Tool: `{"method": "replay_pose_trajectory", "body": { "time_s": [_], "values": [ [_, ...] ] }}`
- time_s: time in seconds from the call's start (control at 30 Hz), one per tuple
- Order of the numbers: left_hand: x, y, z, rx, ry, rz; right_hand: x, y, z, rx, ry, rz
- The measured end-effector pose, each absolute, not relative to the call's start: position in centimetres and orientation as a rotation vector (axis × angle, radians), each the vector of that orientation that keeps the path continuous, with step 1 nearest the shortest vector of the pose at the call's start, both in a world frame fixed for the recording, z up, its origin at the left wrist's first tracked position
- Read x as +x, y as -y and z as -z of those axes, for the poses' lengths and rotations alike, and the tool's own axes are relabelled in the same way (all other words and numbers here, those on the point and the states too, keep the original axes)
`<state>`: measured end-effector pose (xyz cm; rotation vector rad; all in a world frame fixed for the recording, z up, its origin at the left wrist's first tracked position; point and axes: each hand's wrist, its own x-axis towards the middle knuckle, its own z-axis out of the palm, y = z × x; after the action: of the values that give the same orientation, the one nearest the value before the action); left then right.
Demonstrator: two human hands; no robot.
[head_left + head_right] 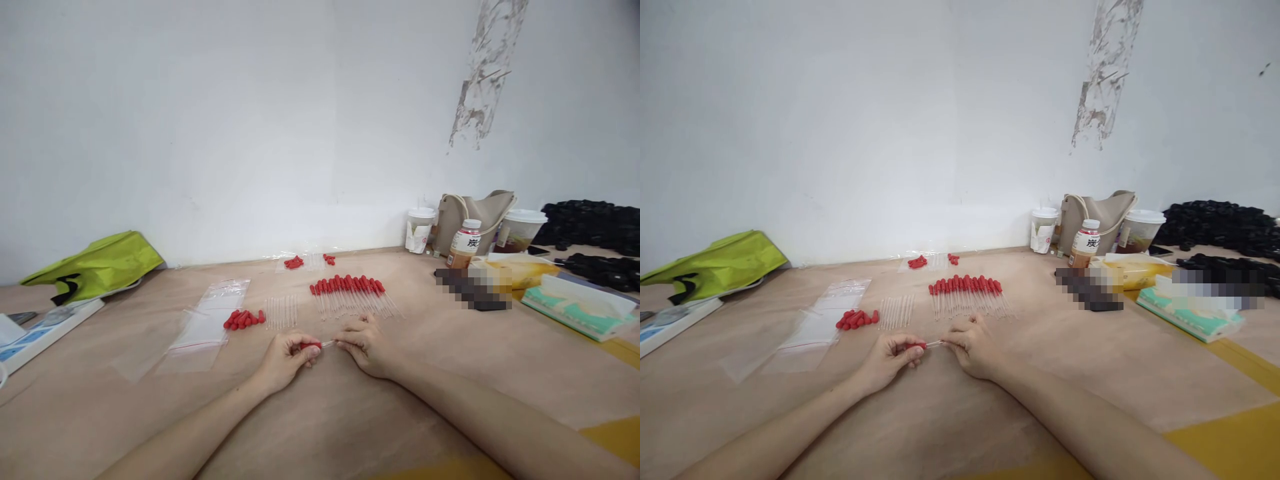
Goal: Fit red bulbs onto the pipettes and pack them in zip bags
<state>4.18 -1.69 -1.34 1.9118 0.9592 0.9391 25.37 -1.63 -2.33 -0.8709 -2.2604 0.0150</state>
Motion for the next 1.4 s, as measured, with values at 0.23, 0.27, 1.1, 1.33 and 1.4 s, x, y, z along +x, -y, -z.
{"method": "replay_pose_trajectory", "body": {
  "time_s": [0.23, 0.27, 1.1, 1.33, 1.4],
  "values": [
    [4.1, 1.8, 1.4, 2.072, -1.115, -0.905, 25.0, 2.0, 2.0, -0.902, 2.299, 0.152],
    [4.1, 1.8, 1.4, 2.081, -1.131, -0.906, 24.8, 2.1, 1.9, -0.914, 2.299, 0.173],
    [4.3, 2.7, 0.3, 2.331, -1.113, -0.887, 23.5, 2.9, 1.1, -1.018, 2.365, 0.066],
    [3.6, 2.1, 0.5, 2.325, -1.146, -1.044, 24.1, 3.3, -1.8, -1.079, 2.524, 0.252],
    [3.3, 2.0, 0.8, 2.306, -1.233, -1.055, 24.7, 2.5, -1.8, -1.195, 2.467, 0.135]
  ]
}}
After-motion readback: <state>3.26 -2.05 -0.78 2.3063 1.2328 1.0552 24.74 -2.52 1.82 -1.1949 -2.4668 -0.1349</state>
